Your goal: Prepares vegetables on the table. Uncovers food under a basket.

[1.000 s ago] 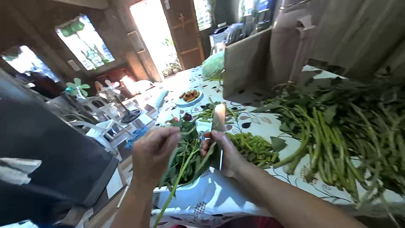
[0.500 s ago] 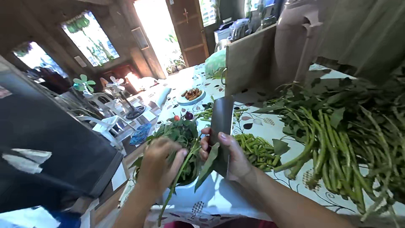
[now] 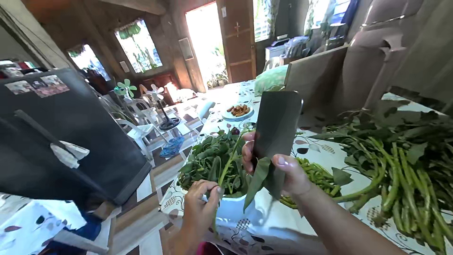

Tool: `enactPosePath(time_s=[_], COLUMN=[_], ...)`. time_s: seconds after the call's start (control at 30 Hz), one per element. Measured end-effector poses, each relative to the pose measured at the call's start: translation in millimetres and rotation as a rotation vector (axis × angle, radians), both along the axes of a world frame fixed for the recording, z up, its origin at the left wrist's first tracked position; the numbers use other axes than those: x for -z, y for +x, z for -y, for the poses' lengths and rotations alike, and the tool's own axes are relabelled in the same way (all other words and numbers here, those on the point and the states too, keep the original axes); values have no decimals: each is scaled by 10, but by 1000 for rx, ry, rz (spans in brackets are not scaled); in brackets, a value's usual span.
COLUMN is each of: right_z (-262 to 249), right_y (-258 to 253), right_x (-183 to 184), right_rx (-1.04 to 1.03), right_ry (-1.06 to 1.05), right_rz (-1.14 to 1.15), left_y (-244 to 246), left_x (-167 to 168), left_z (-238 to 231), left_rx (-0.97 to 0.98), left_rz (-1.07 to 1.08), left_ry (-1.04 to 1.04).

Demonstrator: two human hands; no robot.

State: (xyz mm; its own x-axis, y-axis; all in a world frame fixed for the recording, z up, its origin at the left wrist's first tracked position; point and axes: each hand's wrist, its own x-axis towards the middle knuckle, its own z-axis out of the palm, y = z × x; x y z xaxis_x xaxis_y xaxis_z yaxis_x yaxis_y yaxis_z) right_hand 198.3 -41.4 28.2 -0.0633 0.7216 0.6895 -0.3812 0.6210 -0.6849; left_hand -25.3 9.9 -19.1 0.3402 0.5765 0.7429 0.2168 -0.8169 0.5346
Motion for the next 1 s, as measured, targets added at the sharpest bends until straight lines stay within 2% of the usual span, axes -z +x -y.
enactPosePath(time_s=[0.1,0.17,0.23,0.37,0.5,0.67,0.83,1.0], right_z=[127,287,410,543,416,175,101,60], right_y=[119,174,277,332,149,-19,-109,-304], right_x=[-98,-243,-372,-575,-633,-526,-512,-554], right_rx=[234,538,659,515,244,59,76,348], right_ry=[-19,-77,-102,-87,-278,-409,-478,-517], right_rz=[190,384,531,695,886,833,808,1030], left_y=[-5,-47,-93,-163,-167,-214,-271,-258], left_x=[3,53,105,154,151,143,98,-12], left_z=[54,54,34,29,50,20,23,174], left_rx=[64,49,25,-62,-116,-215,-308,-373], left_rz=[143,160,138,95,69,-14,-69,-139], left_ry=[-91,-51,31,198,284,386,414,367])
